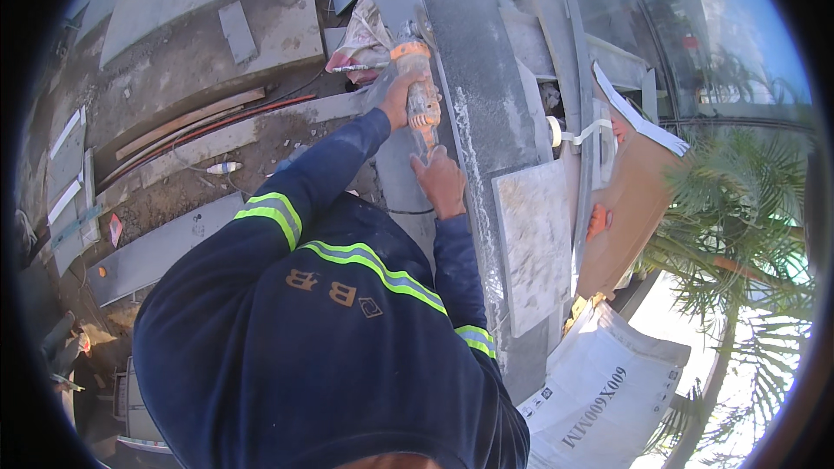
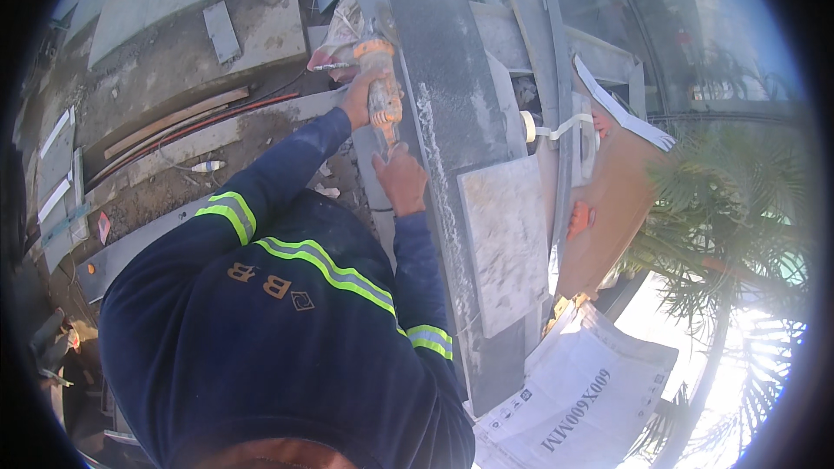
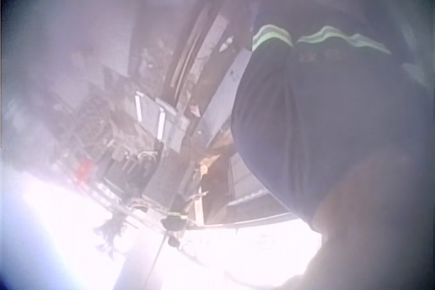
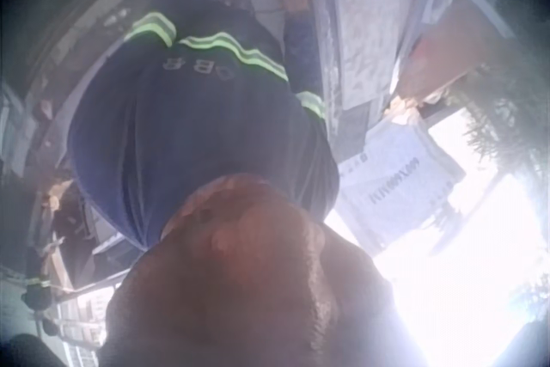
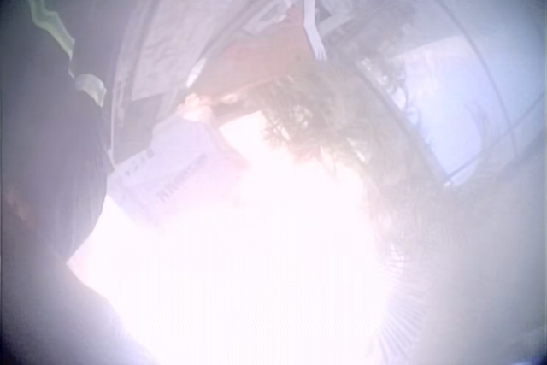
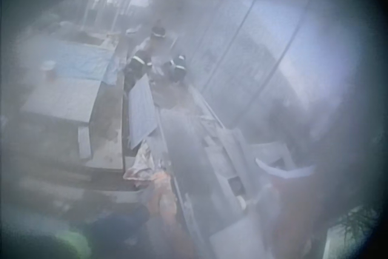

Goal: The person uses an angle grinder to grind a vertical concrete or stone surface. The tool is held with both hands and moved along the edge of the material, producing dust as the surface is abraded.

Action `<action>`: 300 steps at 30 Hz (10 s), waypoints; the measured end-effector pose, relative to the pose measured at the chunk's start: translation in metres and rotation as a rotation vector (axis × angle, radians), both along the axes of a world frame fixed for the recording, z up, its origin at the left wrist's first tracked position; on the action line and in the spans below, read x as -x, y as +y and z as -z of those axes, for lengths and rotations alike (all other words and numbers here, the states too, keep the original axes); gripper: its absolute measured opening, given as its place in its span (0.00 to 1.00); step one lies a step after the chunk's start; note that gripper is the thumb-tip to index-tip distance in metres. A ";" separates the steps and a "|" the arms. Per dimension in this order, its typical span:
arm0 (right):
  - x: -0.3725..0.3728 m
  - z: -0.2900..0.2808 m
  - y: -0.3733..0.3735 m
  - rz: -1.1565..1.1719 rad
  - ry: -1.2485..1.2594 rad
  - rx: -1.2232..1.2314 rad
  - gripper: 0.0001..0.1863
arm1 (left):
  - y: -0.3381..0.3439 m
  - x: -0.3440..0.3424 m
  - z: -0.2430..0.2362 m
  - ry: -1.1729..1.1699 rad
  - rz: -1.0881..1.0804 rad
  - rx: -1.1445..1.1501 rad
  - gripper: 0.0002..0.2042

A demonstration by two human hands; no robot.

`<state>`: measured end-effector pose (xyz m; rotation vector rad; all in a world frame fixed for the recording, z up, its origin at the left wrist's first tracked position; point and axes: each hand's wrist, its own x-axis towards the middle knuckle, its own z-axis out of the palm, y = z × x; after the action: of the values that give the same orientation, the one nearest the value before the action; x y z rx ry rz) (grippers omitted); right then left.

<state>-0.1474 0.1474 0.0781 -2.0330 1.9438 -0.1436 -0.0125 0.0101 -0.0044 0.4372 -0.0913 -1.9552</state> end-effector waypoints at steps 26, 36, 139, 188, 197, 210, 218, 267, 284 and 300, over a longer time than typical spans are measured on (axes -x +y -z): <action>0.008 0.006 0.018 -0.059 0.065 0.059 0.24 | 0.025 0.003 -0.005 -0.009 -0.020 0.036 0.17; 0.003 0.001 0.014 -0.033 0.040 0.050 0.24 | 0.015 0.003 -0.003 0.037 -0.001 -0.017 0.16; 0.007 -0.001 0.022 0.005 0.007 0.003 0.26 | 0.021 0.006 -0.004 0.033 0.031 -0.018 0.17; 0.010 -0.008 0.055 0.007 0.016 -0.001 0.24 | 0.056 0.008 -0.013 -0.003 0.023 -0.013 0.16; 0.013 -0.003 0.043 0.007 -0.008 -0.001 0.25 | 0.041 0.010 -0.002 0.011 0.036 -0.011 0.19; 0.012 0.000 0.029 0.007 -0.009 0.017 0.26 | 0.026 0.012 0.002 -0.001 0.029 -0.024 0.17; 0.013 -0.003 0.053 0.004 0.055 0.036 0.24 | 0.052 0.013 -0.008 0.019 0.010 -0.041 0.16; 0.019 0.002 0.054 -0.024 0.035 0.062 0.23 | 0.055 0.014 -0.009 -0.004 0.041 0.002 0.20; 0.016 0.002 0.043 -0.016 0.015 0.089 0.23 | 0.040 0.015 -0.002 0.003 0.043 -0.011 0.18; 0.021 0.000 0.061 -0.020 0.030 0.056 0.23 | 0.059 0.017 -0.003 0.002 0.061 -0.026 0.19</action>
<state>-0.1687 0.2088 0.0784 -2.1014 1.9573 -0.1649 -0.0294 0.0695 -0.0011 0.4544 -0.0782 -2.0185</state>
